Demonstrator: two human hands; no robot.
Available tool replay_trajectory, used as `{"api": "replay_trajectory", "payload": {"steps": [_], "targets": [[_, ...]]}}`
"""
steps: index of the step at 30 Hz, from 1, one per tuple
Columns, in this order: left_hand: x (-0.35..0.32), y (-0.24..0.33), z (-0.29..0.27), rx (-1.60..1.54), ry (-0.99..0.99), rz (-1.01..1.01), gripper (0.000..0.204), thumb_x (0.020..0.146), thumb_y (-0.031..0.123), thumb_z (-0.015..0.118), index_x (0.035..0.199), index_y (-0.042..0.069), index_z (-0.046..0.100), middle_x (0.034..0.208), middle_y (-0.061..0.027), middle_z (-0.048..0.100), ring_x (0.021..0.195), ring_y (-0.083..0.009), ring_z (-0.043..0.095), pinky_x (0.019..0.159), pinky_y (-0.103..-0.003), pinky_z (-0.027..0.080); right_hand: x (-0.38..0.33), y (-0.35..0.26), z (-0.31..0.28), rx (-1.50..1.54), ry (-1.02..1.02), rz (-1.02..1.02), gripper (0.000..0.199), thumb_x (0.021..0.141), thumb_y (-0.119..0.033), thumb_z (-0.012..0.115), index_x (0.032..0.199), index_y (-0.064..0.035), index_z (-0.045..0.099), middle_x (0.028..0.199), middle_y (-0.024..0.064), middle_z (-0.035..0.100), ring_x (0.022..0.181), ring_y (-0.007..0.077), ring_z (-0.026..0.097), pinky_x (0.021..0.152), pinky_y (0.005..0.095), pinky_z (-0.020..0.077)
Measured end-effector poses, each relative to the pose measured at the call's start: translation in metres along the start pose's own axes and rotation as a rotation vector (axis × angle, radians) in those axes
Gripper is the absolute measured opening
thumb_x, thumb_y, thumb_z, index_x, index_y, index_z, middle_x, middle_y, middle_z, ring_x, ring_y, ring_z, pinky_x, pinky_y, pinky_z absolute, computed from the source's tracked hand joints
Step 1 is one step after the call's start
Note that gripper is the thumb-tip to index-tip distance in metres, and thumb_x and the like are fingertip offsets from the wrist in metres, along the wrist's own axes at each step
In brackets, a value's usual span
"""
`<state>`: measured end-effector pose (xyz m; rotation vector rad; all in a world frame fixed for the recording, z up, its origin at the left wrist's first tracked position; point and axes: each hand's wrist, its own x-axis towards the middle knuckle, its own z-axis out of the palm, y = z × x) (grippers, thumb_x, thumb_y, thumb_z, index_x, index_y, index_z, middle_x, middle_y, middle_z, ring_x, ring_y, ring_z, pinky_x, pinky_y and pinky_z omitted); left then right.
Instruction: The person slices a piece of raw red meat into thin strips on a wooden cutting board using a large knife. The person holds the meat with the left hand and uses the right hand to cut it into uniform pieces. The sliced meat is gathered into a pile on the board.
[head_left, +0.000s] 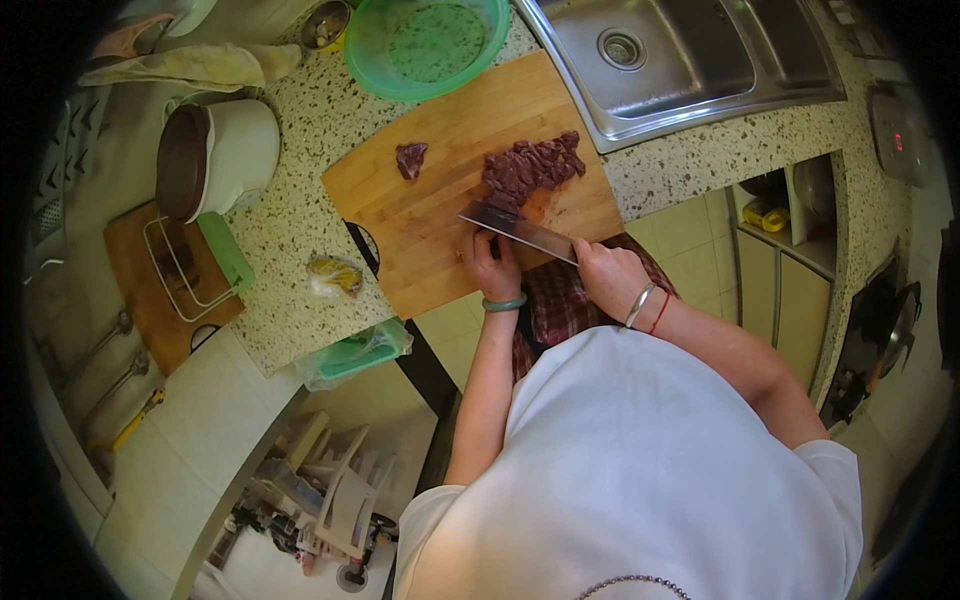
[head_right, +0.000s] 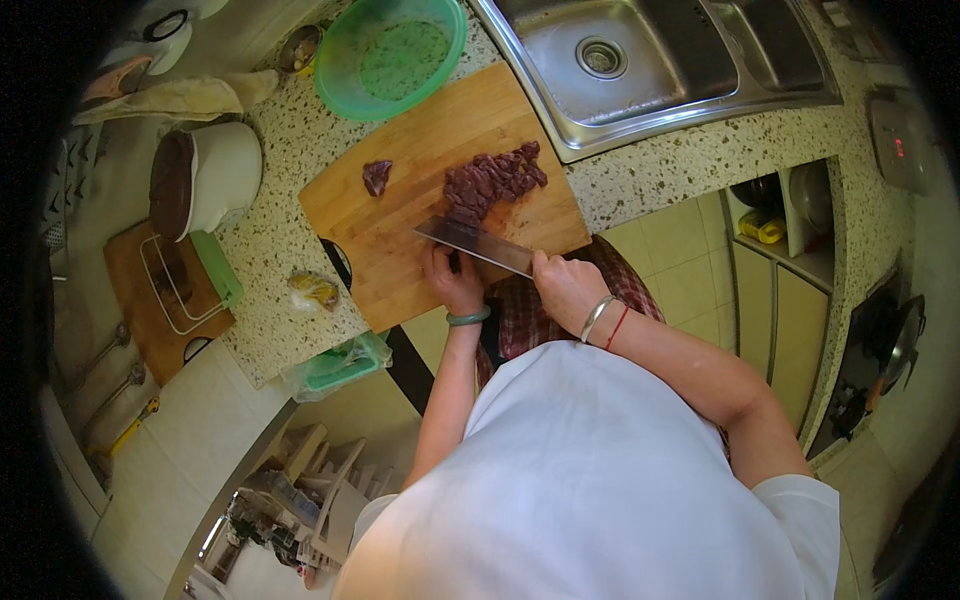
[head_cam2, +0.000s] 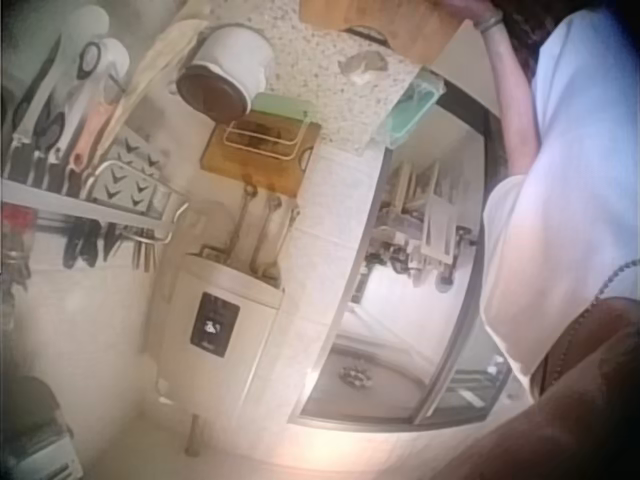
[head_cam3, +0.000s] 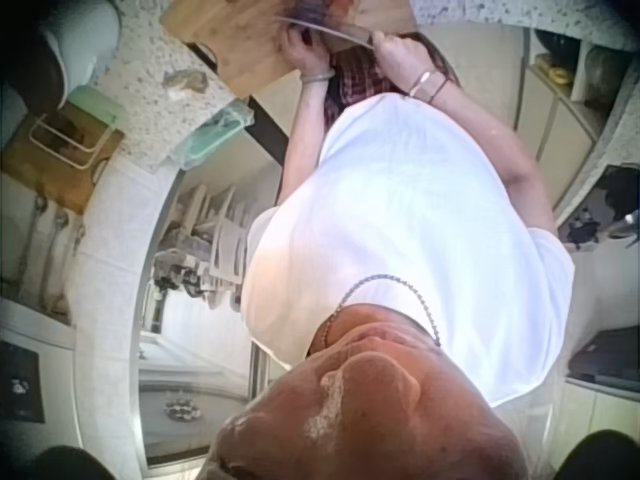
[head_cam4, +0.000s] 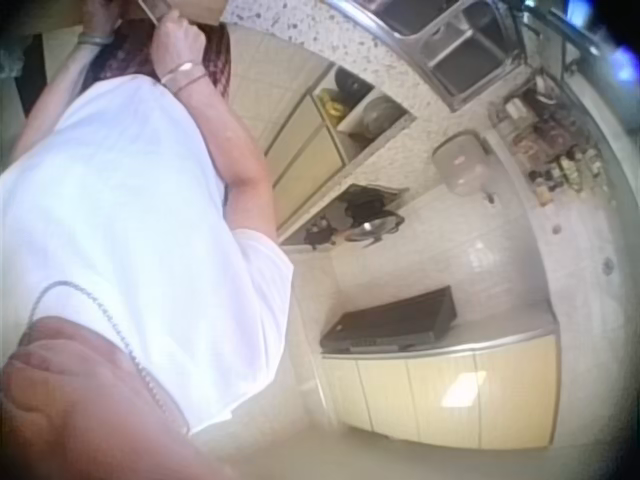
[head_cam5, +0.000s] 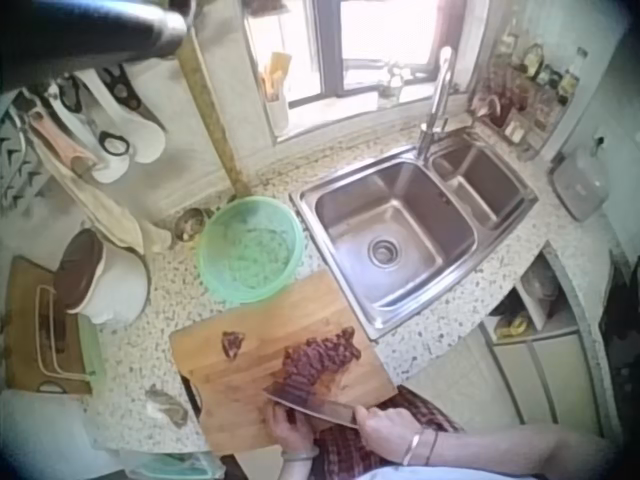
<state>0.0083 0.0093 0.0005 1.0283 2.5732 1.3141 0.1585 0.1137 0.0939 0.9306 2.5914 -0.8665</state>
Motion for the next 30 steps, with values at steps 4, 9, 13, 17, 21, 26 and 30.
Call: {"api": "replay_trajectory", "payload": {"steps": [4, 9, 13, 17, 21, 26, 30], "targets": [[0.000, -0.001, -0.002, 0.023, -0.011, 0.010, 0.012, 0.079, -0.002, 0.065, 0.088, 0.000, 0.058, 0.095, -0.0188, 0.058, 0.090, -0.0388, 0.055, 0.080, -0.043, 0.044, 0.006, -0.002, -0.004, -0.030, -0.030, -0.016, 0.009, 0.081, -0.006, 0.058, 0.088, -0.0023, 0.053, 0.074, 0.0168, 0.067, 0.066, 0.0332, 0.068, 0.058, 0.0413, 0.0557], [0.004, -0.002, 0.000, 0.001, 0.011, 0.090, 0.012, 0.079, 0.001, 0.066, 0.088, 0.001, 0.058, 0.093, -0.0182, 0.058, 0.088, -0.0389, 0.055, 0.078, -0.044, 0.044, 0.039, -0.015, 0.003, -0.043, 0.034, -0.063, 0.006, 0.082, -0.007, 0.056, 0.086, -0.0030, 0.055, 0.074, 0.0168, 0.067, 0.069, 0.0329, 0.069, 0.060, 0.0407, 0.0561], [0.002, -0.002, -0.001, 0.012, -0.016, 0.070, 0.012, 0.079, 0.002, 0.066, 0.087, 0.001, 0.058, 0.092, -0.0178, 0.057, 0.087, -0.0387, 0.055, 0.077, -0.044, 0.044, 0.056, -0.021, 0.008, -0.027, 0.134, -0.157, 0.007, 0.082, -0.007, 0.056, 0.087, -0.0022, 0.055, 0.074, 0.0173, 0.067, 0.071, 0.0341, 0.068, 0.060, 0.0423, 0.0553], [0.004, -0.002, 0.001, 0.035, 0.058, 0.137, 0.010, 0.081, 0.001, 0.066, 0.086, 0.001, 0.058, 0.091, -0.0175, 0.056, 0.086, -0.0381, 0.055, 0.076, -0.044, 0.044, 0.029, 0.002, -0.004, -0.053, -0.002, -0.064, 0.009, 0.083, -0.010, 0.057, 0.088, -0.0025, 0.058, 0.076, 0.0174, 0.067, 0.072, 0.0349, 0.068, 0.063, 0.0431, 0.0554], [0.005, 0.001, 0.002, -0.029, 0.048, 0.108, 0.009, 0.083, 0.002, 0.066, 0.089, 0.001, 0.061, 0.103, -0.0163, 0.060, 0.097, -0.0360, 0.057, 0.085, -0.042, 0.045, 0.005, 0.038, -0.008, -0.020, -0.062, 0.048, 0.012, 0.085, -0.014, 0.057, 0.086, -0.0030, 0.061, 0.077, 0.0196, 0.067, 0.071, 0.0369, 0.067, 0.065, 0.0457, 0.0543], [0.005, 0.001, -0.005, -0.018, 0.000, 0.086, 0.011, 0.086, 0.005, 0.067, 0.096, 0.002, 0.064, 0.118, -0.0151, 0.059, 0.111, -0.0332, 0.056, 0.096, -0.040, 0.043, 0.024, 0.042, -0.025, 0.097, 0.086, 0.026, 0.019, 0.089, -0.024, 0.059, 0.087, -0.0076, 0.068, 0.073, 0.0208, 0.065, 0.069, 0.0398, 0.064, 0.065, 0.0491, 0.0514], [0.007, 0.016, -0.007, -0.090, 0.024, 0.062, 0.014, 0.087, 0.006, 0.066, 0.100, 0.002, 0.065, 0.121, -0.0143, 0.058, 0.113, -0.0322, 0.055, 0.097, -0.040, 0.043, 0.024, 0.028, -0.038, 0.297, 0.149, 0.060, 0.021, 0.091, -0.026, 0.059, 0.090, -0.0064, 0.066, 0.073, 0.0219, 0.063, 0.068, 0.0415, 0.061, 0.063, 0.0500, 0.0499]]}}
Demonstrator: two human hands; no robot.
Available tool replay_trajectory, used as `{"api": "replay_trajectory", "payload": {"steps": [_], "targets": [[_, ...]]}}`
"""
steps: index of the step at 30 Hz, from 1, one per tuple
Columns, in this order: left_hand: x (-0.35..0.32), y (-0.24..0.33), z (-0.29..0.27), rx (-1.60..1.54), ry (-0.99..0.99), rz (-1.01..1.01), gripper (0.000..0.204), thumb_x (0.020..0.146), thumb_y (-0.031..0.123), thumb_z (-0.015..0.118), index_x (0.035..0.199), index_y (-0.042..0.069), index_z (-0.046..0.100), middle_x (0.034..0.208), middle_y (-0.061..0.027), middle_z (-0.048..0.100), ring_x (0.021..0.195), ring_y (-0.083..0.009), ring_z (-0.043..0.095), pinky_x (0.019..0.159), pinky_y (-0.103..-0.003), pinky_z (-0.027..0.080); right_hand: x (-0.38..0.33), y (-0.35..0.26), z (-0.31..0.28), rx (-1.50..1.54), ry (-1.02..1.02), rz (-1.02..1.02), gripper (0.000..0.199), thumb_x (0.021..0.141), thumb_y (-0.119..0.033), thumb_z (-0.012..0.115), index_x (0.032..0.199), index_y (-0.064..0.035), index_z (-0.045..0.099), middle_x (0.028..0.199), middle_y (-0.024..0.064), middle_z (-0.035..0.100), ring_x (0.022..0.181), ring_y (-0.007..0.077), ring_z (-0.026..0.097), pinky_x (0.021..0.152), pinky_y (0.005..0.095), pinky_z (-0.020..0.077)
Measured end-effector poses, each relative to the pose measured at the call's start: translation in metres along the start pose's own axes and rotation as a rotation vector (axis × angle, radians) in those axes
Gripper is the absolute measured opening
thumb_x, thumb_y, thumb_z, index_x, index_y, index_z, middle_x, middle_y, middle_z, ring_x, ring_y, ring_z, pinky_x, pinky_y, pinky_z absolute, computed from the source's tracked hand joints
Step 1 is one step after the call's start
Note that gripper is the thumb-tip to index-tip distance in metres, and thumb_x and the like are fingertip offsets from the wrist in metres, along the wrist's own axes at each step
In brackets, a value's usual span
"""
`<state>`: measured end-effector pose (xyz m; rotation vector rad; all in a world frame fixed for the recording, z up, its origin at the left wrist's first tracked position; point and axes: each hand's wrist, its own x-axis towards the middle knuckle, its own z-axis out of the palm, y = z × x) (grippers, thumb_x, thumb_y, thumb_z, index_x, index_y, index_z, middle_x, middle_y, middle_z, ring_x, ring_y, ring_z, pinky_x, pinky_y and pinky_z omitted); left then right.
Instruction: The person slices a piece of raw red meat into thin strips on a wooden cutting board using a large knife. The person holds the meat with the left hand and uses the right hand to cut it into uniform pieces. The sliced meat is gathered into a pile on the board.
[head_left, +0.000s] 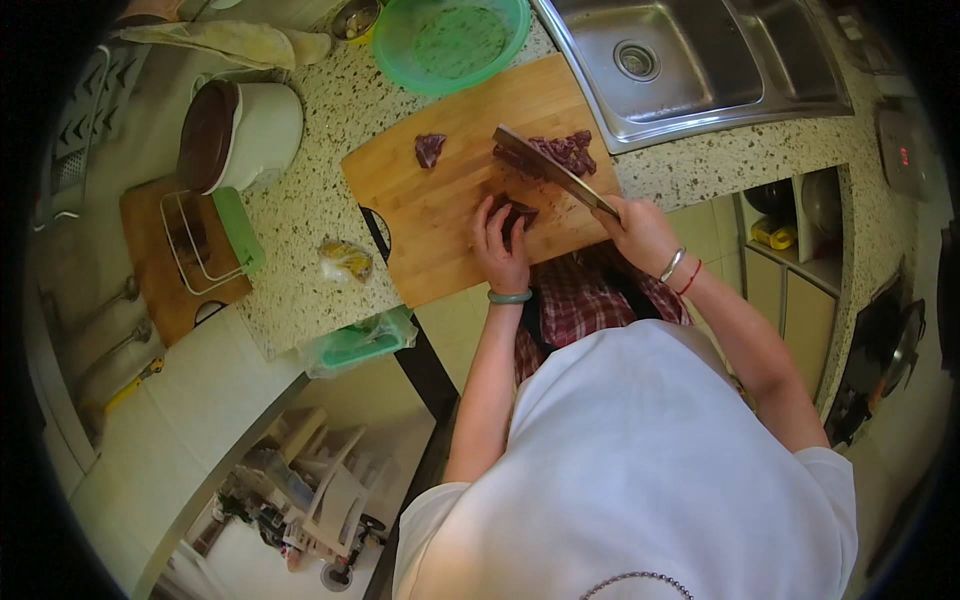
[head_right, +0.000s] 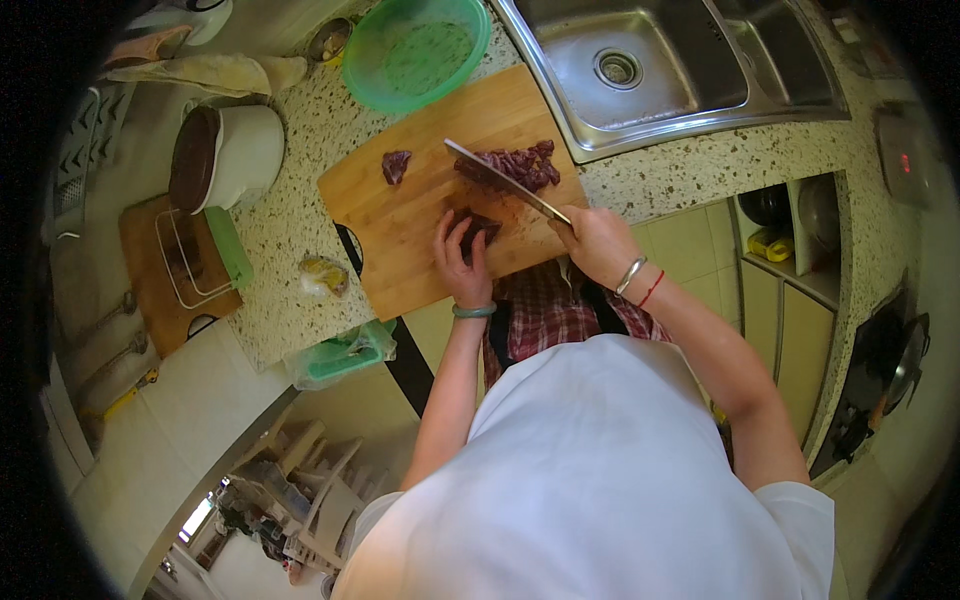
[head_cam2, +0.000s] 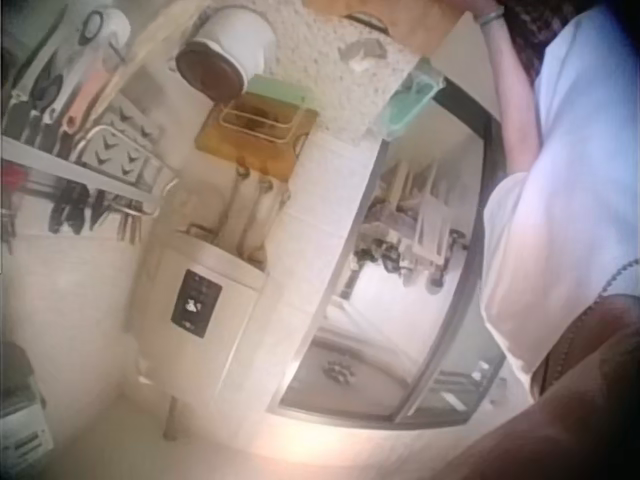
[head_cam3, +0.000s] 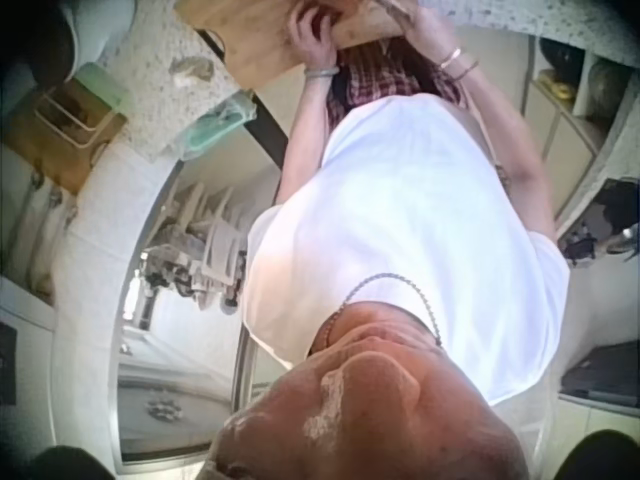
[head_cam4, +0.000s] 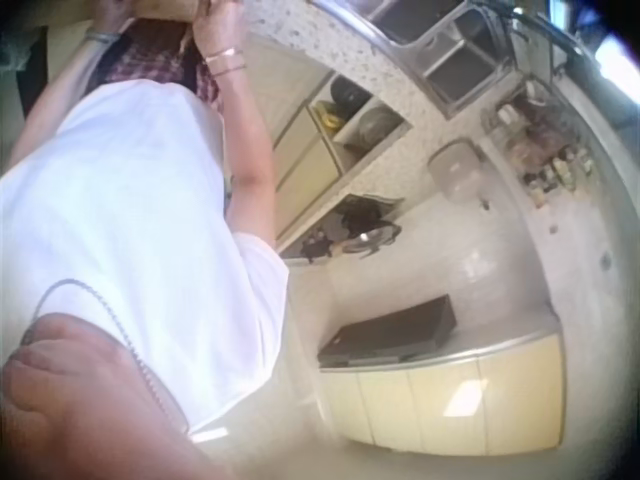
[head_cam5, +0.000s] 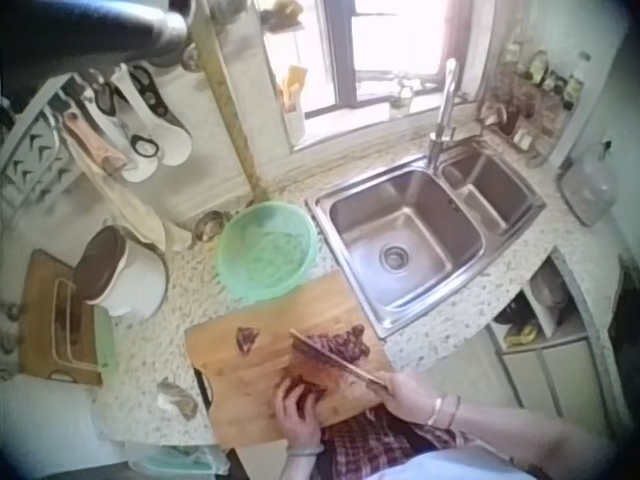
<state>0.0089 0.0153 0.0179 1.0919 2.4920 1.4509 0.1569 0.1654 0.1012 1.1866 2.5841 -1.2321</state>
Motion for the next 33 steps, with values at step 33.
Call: {"api": "replay_trajectory", "payload": {"steps": [33], "targets": [[-0.005, -0.014, -0.004, -0.021, 0.003, -0.011, 0.008, 0.082, 0.005, 0.069, 0.089, 0.005, 0.065, 0.110, -0.0101, 0.063, 0.106, -0.0312, 0.057, 0.092, -0.039, 0.044, 0.004, 0.008, 0.024, -0.162, -0.019, -0.073, 0.018, 0.088, -0.019, 0.061, 0.083, -0.0015, 0.065, 0.076, 0.0242, 0.063, 0.073, 0.0436, 0.061, 0.064, 0.0508, 0.0486]]}}
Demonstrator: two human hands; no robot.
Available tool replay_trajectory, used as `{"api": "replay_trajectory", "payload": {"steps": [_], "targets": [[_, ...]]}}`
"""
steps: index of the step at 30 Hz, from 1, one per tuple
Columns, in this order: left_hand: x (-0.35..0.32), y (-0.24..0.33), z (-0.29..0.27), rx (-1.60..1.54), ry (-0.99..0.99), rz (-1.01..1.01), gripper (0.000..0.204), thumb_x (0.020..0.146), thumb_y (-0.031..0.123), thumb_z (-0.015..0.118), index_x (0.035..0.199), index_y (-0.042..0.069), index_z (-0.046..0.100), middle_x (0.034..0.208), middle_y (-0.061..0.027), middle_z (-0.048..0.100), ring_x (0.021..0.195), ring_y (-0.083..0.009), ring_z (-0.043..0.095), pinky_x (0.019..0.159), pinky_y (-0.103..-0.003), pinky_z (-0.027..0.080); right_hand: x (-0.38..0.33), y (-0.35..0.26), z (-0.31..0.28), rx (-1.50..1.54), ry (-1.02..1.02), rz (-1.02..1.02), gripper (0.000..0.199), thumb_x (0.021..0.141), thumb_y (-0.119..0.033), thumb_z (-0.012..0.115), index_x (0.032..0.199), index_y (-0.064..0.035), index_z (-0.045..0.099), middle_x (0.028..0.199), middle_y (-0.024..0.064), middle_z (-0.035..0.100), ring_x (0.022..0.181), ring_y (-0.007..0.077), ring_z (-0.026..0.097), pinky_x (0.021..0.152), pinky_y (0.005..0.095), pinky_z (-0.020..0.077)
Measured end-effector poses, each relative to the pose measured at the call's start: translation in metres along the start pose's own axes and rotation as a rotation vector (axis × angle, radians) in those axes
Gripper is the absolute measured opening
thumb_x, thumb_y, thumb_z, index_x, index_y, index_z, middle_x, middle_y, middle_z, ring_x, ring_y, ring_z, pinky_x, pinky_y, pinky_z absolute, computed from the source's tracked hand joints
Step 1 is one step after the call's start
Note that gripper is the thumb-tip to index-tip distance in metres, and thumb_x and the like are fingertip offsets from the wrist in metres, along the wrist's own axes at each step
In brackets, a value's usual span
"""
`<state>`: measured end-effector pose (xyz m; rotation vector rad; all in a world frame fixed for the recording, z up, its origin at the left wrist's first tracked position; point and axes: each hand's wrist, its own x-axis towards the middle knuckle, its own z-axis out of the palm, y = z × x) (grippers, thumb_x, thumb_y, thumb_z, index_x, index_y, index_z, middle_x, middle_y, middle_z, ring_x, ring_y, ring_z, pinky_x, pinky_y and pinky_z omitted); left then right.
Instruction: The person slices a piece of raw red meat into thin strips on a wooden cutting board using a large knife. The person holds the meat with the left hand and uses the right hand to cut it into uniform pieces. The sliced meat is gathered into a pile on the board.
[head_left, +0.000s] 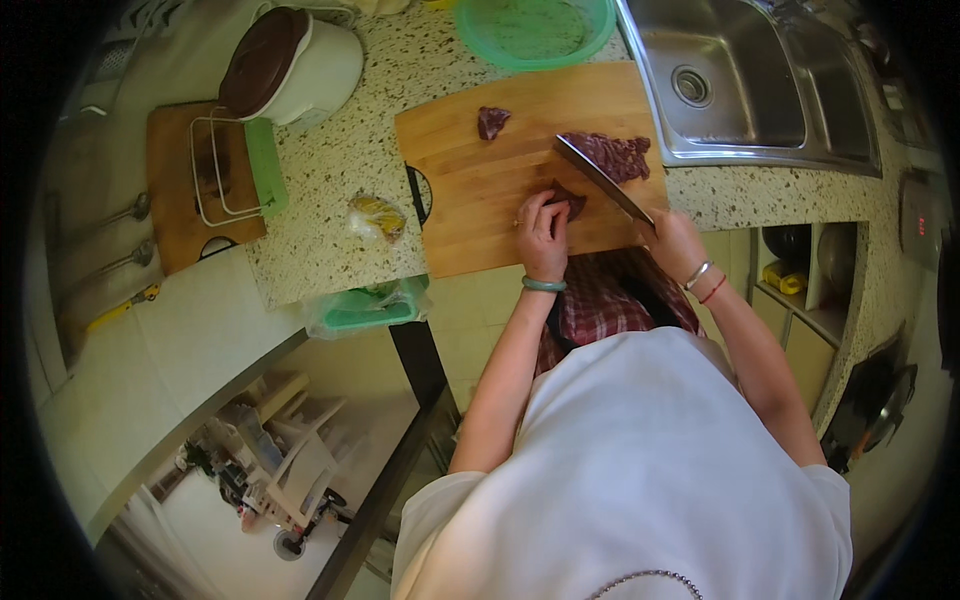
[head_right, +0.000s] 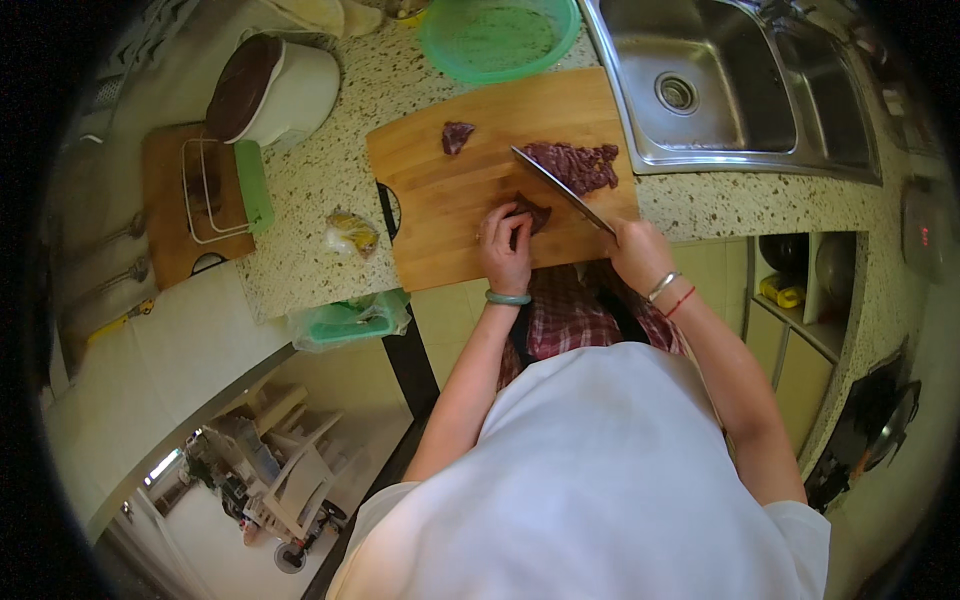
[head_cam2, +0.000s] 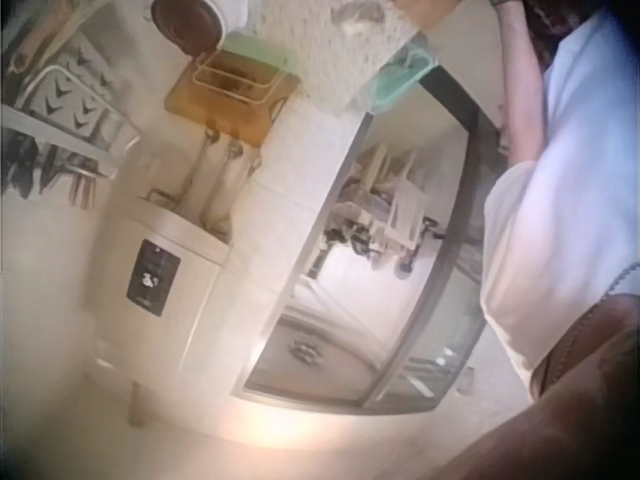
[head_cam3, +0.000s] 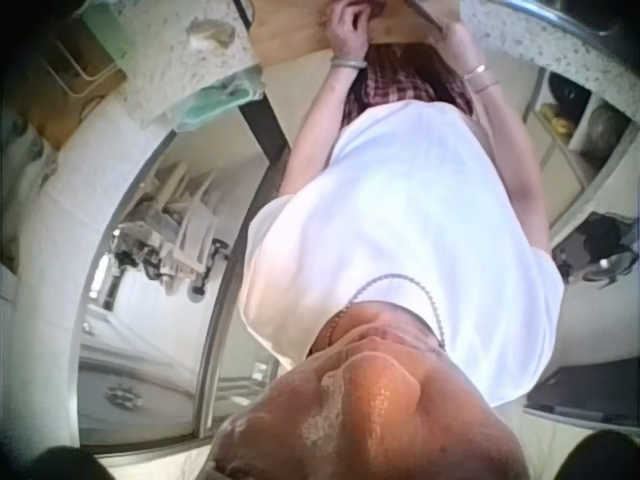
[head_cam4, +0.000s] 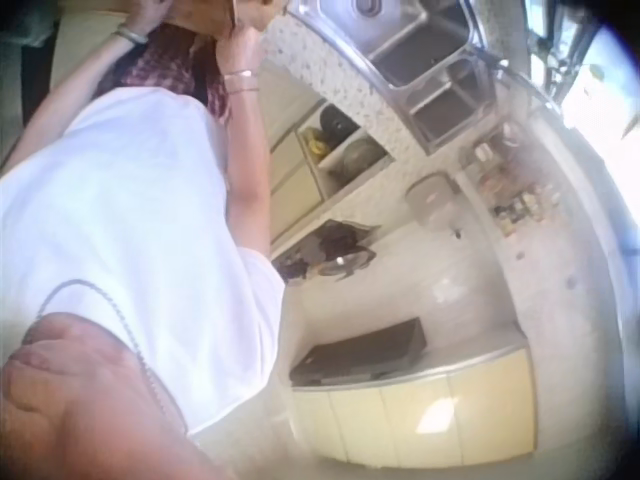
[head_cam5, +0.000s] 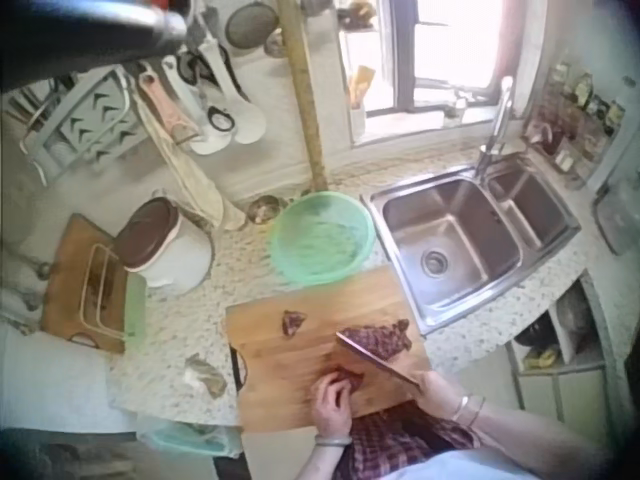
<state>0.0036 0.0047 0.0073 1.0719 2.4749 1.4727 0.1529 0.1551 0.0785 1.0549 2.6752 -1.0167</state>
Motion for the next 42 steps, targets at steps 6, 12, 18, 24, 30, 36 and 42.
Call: {"api": "replay_trajectory", "payload": {"steps": [6, 12, 18, 24, 30, 36, 42], "targets": [[0.009, 0.010, -0.020, -0.023, 0.080, -0.043, 0.018, 0.087, 0.007, 0.067, 0.105, 0.003, 0.063, 0.118, -0.0135, 0.059, 0.110, -0.0338, 0.057, 0.093, -0.039, 0.046, -0.006, -0.010, 0.000, 0.065, -0.009, -0.019, 0.019, 0.091, -0.021, 0.059, 0.090, -0.0030, 0.065, 0.075, 0.0240, 0.063, 0.073, 0.0437, 0.060, 0.064, 0.0511, 0.0482], [0.029, -0.011, -0.045, 0.058, 0.202, -0.053, 0.010, 0.090, 0.007, 0.064, 0.100, 0.004, 0.064, 0.103, -0.0096, 0.061, 0.095, -0.0252, 0.058, 0.083, -0.034, 0.048, -0.008, -0.013, 0.001, 0.108, 0.016, -0.045, 0.018, 0.091, -0.016, 0.060, 0.086, 0.0012, 0.062, 0.074, 0.0259, 0.059, 0.072, 0.0456, 0.057, 0.060, 0.0486, 0.0455], [0.028, -0.018, -0.059, -0.018, 0.254, -0.186, 0.011, 0.092, 0.013, 0.064, 0.093, 0.002, 0.060, 0.091, -0.0081, 0.057, 0.081, -0.0218, 0.055, 0.075, -0.033, 0.047, -0.006, -0.014, 0.002, 0.106, -0.039, -0.010, 0.020, 0.090, -0.020, 0.060, 0.101, -0.0039, 0.065, 0.075, 0.0254, 0.062, 0.071, 0.0440, 0.060, 0.064, 0.0511, 0.0480], [0.037, -0.042, -0.086, -0.219, 0.424, -0.425, 0.019, 0.096, 0.021, 0.060, 0.093, 0.002, 0.057, 0.086, -0.0056, 0.056, 0.073, -0.0160, 0.051, 0.067, -0.029, 0.045, -0.004, -0.013, 0.004, 0.054, -0.053, -0.011, 0.020, 0.091, -0.021, 0.060, 0.099, -0.0034, 0.065, 0.075, 0.0260, 0.061, 0.072, 0.0445, 0.060, 0.063, 0.0515, 0.0478], [0.058, -0.109, -0.148, -0.823, 0.702, -0.953, 0.023, 0.097, 0.029, 0.056, 0.105, 0.007, 0.055, 0.079, -0.0066, 0.059, 0.054, -0.0138, 0.055, 0.042, -0.027, 0.047, -0.003, -0.017, 0.005, 0.087, -0.051, -0.050, 0.020, 0.090, -0.020, 0.060, 0.098, -0.0029, 0.066, 0.075, 0.0261, 0.061, 0.071, 0.0446, 0.060, 0.063, 0.0512, 0.0481], [0.031, -0.129, -0.175, -0.741, 0.713, -0.996, 0.023, 0.097, 0.025, 0.057, 0.113, 0.008, 0.054, 0.087, -0.0068, 0.059, 0.055, -0.0145, 0.055, 0.041, -0.029, 0.046, -0.006, -0.018, 0.005, 0.156, -0.031, -0.054, 0.018, 0.089, -0.018, 0.062, 0.097, -0.0022, 0.066, 0.075, 0.0263, 0.060, 0.071, 0.0445, 0.059, 0.061, 0.0499, 0.0473], [0.033, -0.070, -0.130, -0.364, 0.670, -0.629, 0.022, 0.098, 0.023, 0.057, 0.111, 0.006, 0.057, 0.084, -0.0028, 0.056, 0.062, -0.0106, 0.051, 0.051, -0.024, 0.045, -0.010, -0.020, -0.001, 0.159, -0.040, 0.023, 0.017, 0.090, -0.019, 0.061, 0.094, -0.0029, 0.065, 0.075, 0.0257, 0.060, 0.071, 0.0445, 0.059, 0.061, 0.0494, 0.0472]]}}
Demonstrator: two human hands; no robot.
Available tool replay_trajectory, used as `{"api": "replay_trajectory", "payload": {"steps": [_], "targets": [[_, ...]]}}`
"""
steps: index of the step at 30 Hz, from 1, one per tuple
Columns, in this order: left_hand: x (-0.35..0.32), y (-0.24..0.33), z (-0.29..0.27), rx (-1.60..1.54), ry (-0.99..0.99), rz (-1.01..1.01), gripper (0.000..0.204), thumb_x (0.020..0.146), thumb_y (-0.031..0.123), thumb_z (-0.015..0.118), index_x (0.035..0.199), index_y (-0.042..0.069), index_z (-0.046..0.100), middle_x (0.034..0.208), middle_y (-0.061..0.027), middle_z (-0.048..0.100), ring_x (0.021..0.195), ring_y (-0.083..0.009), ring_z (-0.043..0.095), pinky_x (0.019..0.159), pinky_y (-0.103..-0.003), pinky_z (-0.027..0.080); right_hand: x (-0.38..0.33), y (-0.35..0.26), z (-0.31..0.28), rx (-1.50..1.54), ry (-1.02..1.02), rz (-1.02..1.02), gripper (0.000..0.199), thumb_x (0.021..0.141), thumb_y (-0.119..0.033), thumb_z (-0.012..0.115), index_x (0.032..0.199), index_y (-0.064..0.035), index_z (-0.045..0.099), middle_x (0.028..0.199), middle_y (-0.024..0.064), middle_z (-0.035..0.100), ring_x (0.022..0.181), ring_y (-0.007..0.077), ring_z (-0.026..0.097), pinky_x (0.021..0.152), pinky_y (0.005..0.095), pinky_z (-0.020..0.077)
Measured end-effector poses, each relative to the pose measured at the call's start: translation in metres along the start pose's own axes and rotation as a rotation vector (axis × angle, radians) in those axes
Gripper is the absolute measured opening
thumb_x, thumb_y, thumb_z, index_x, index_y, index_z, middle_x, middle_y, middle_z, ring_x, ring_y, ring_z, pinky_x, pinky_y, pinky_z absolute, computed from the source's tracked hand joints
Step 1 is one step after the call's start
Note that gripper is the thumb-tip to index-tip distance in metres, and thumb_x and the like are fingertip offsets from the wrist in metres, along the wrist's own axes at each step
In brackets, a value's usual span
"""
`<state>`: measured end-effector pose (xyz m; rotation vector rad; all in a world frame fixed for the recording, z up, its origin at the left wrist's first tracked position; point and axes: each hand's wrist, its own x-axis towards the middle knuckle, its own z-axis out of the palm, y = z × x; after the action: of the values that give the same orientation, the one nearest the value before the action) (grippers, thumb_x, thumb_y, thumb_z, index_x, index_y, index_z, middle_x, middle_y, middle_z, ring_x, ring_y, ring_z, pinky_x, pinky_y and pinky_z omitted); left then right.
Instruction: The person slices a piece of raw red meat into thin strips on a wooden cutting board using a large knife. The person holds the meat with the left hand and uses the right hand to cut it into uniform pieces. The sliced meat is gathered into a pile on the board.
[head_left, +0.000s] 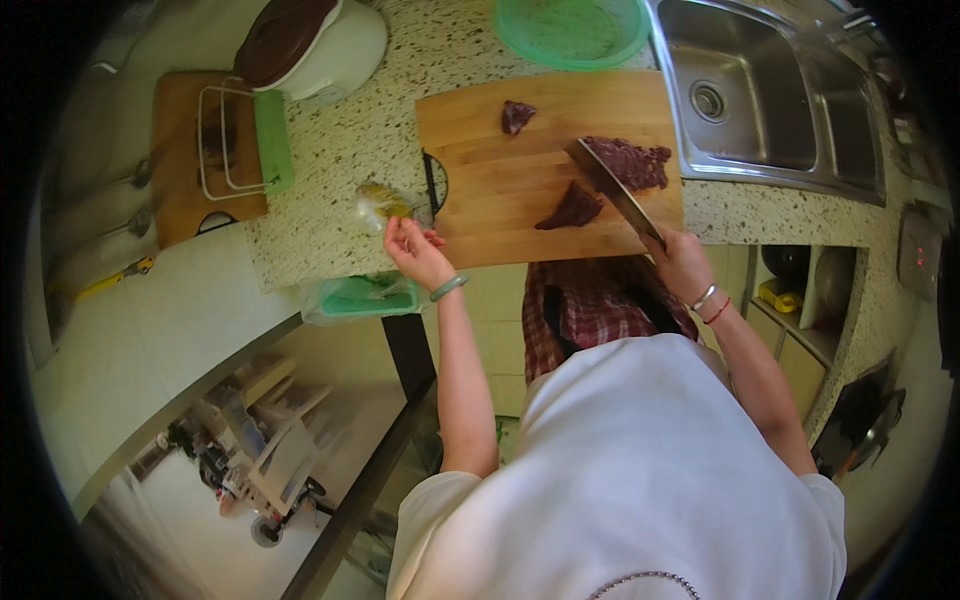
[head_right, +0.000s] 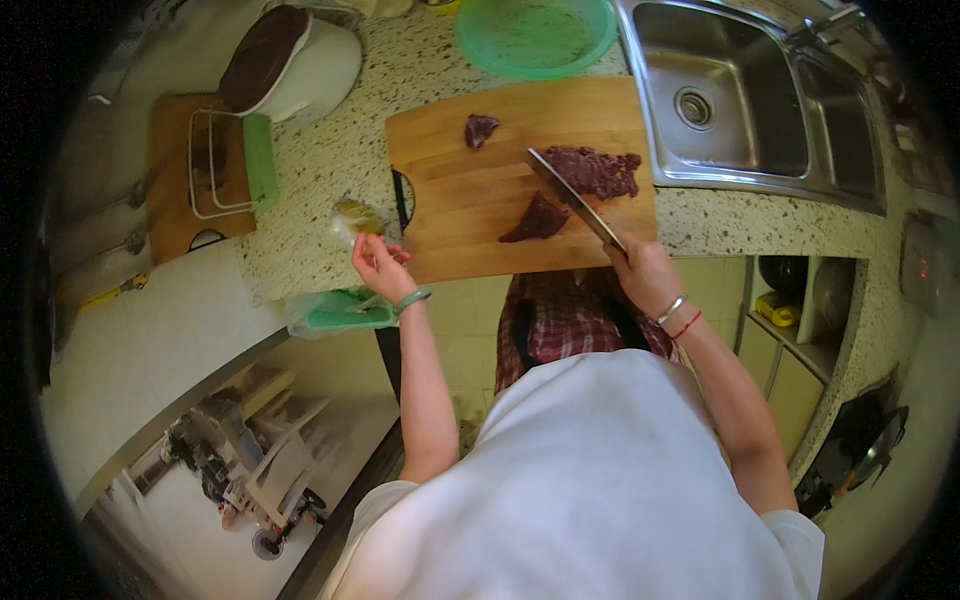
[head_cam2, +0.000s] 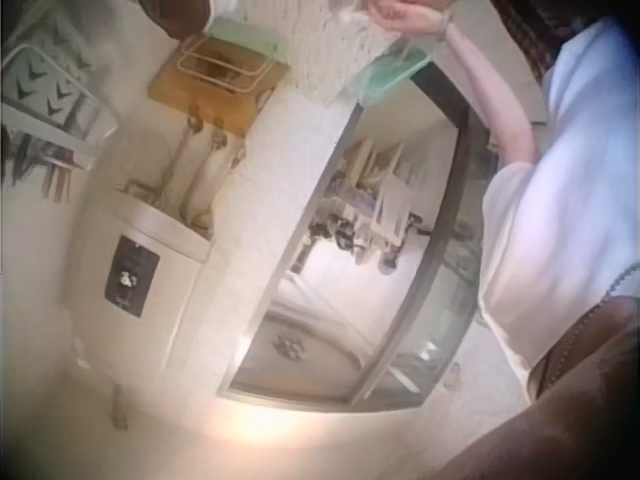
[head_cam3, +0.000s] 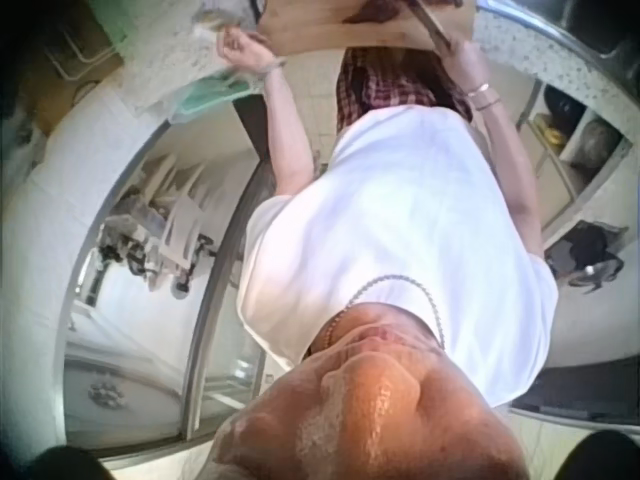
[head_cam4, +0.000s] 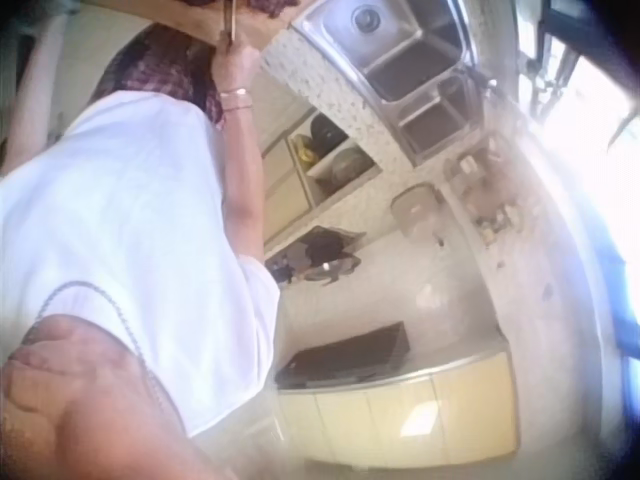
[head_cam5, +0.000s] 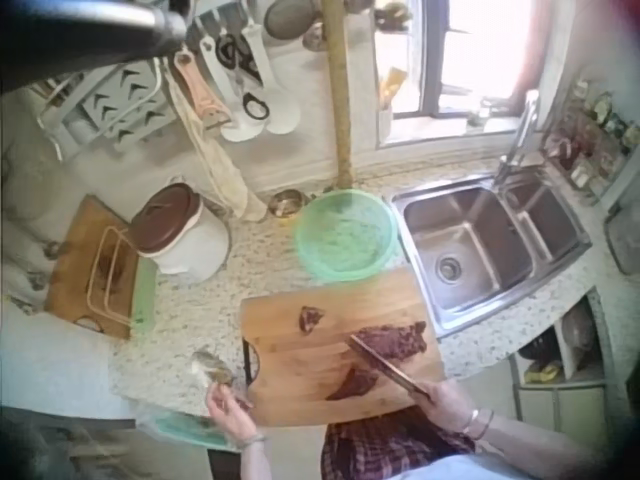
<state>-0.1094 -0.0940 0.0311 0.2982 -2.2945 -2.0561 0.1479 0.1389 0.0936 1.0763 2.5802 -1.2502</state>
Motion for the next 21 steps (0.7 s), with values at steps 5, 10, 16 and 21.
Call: {"api": "replay_trajectory", "payload": {"steps": [5, 10, 16, 21], "targets": [[-0.082, 0.004, 0.058, 0.297, -0.423, 0.502, 0.009, 0.090, 0.012, 0.065, 0.094, 0.004, 0.063, 0.099, -0.0051, 0.060, 0.088, -0.0189, 0.057, 0.078, -0.031, 0.049, -0.005, 0.009, -0.002, -0.023, 0.027, -0.008, 0.019, 0.091, -0.021, 0.060, 0.096, -0.0038, 0.065, 0.074, 0.0247, 0.061, 0.070, 0.0440, 0.059, 0.062, 0.0504, 0.0475], [-0.122, -0.006, 0.085, 0.348, -0.615, 0.703, 0.009, 0.081, 0.004, 0.072, 0.086, 0.003, 0.065, 0.104, -0.0087, 0.061, 0.102, -0.0303, 0.056, 0.089, -0.040, 0.045, -0.015, 0.013, -0.005, -0.060, 0.045, 0.017, 0.018, 0.091, -0.021, 0.059, 0.099, -0.0060, 0.065, 0.074, 0.0224, 0.063, 0.070, 0.0418, 0.061, 0.062, 0.0494, 0.0488], [-0.128, -0.028, 0.087, 0.288, -0.638, 0.681, 0.014, 0.079, 0.001, 0.072, 0.090, 0.003, 0.064, 0.107, -0.0108, 0.060, 0.102, -0.0319, 0.055, 0.089, -0.040, 0.044, -0.031, 0.010, 0.003, -0.168, 0.033, -0.057, 0.020, 0.089, -0.018, 0.059, 0.106, -0.0095, 0.062, 0.078, 0.0157, 0.067, 0.069, 0.0358, 0.064, 0.061, 0.0468, 0.0512], [-0.130, -0.034, 0.081, 0.381, -0.602, 0.685, 0.018, 0.077, -0.003, 0.068, 0.094, 0.001, 0.064, 0.111, -0.0147, 0.059, 0.104, -0.0353, 0.054, 0.091, -0.042, 0.043, -0.039, 0.005, 0.012, -0.289, 0.012, -0.099, 0.026, 0.087, -0.013, 0.056, 0.112, -0.0081, 0.055, 0.078, 0.0127, 0.064, 0.064, 0.0336, 0.064, 0.057, 0.0455, 0.0515]]}}
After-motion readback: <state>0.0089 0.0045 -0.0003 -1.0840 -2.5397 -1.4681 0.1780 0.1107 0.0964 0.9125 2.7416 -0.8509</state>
